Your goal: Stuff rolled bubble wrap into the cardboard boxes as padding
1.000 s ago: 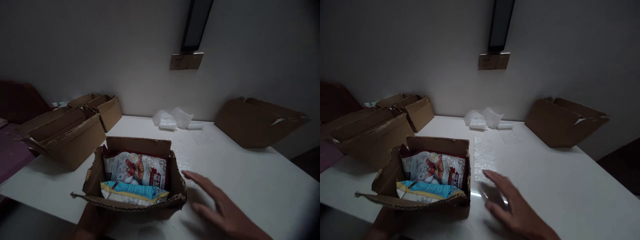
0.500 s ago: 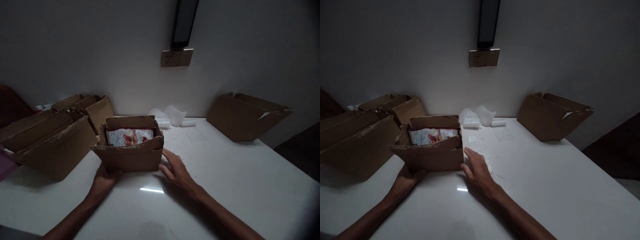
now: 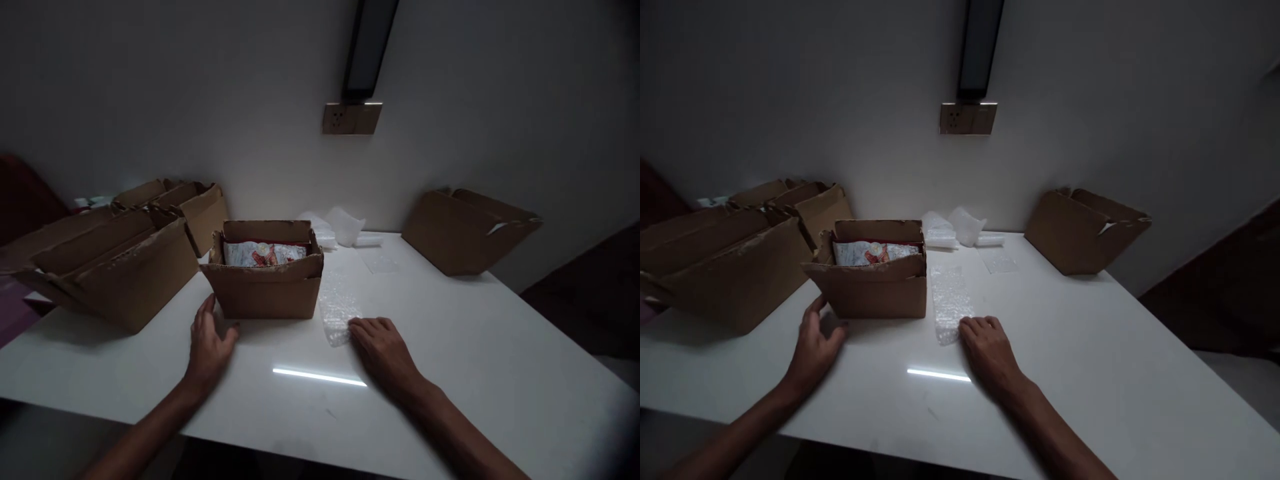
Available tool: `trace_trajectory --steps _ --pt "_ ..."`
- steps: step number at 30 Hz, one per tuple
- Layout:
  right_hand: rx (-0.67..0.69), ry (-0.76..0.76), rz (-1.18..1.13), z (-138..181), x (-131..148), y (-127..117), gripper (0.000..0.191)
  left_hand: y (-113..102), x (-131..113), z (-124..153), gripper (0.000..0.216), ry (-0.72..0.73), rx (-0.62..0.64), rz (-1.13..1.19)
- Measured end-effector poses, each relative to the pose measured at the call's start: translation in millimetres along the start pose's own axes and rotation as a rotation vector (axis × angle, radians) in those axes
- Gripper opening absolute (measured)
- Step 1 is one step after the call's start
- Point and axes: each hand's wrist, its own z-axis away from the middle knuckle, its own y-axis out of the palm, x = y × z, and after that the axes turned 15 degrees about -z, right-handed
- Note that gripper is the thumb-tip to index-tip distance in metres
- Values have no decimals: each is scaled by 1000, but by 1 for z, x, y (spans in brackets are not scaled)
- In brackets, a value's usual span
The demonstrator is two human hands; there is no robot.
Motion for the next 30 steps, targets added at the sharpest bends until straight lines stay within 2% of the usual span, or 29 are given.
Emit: trace_trajectory --steps 2,3,5,7,9,11,12,14,16,18,21,23,25,27,29,30 --pt "45 3 -51 4 19 -13 33 -11 -10 31 71 205 -135 -61" --pt "88 5 -87 7 30 -20 33 -16 -18 47 74 332 -120 -53" --pt "194 3 -159 14 56 -33 32 -21 -37 77 79 578 54 26" --pt "294 8 -225 20 79 -43 29 -19 -58 98 84 712 259 139" --pt "344 29 -310 25 94 -47 27 -12 -75 107 83 704 410 245" --pt "306 80 -402 32 98 -48 25 -3 -87 107 70 574 506 301" --pt "235 111 -421 36 97 -47 23 2 -91 104 63 482 539 303" --pt "13 161 -380 47 94 -45 22 10 -96 95 54 321 586 278" --pt "-210 170 -276 59 92 -43 21 15 -98 84 55 231 630 263" --pt "-280 112 -204 69 95 -40 24 20 -99 76 58 211 663 263" --pt "-122 13 -155 73 102 -28 32 26 -99 72 59 237 661 228" --pt "-51 -5 -133 68 104 -18 29 25 -99 74 57 278 577 207" --pt "-76 -7 -144 62 104 -11 24 19 -96 79 57 381 419 198" --pt "-117 0 -205 57 103 -9 25 9 -93 85 58 550 303 196" --pt "-114 39 -313 57 104 -10 23 -4 -88 91 52 679 313 203" --pt "-96 75 -378 58 105 -11 21 -9 -86 94 49 695 346 212"
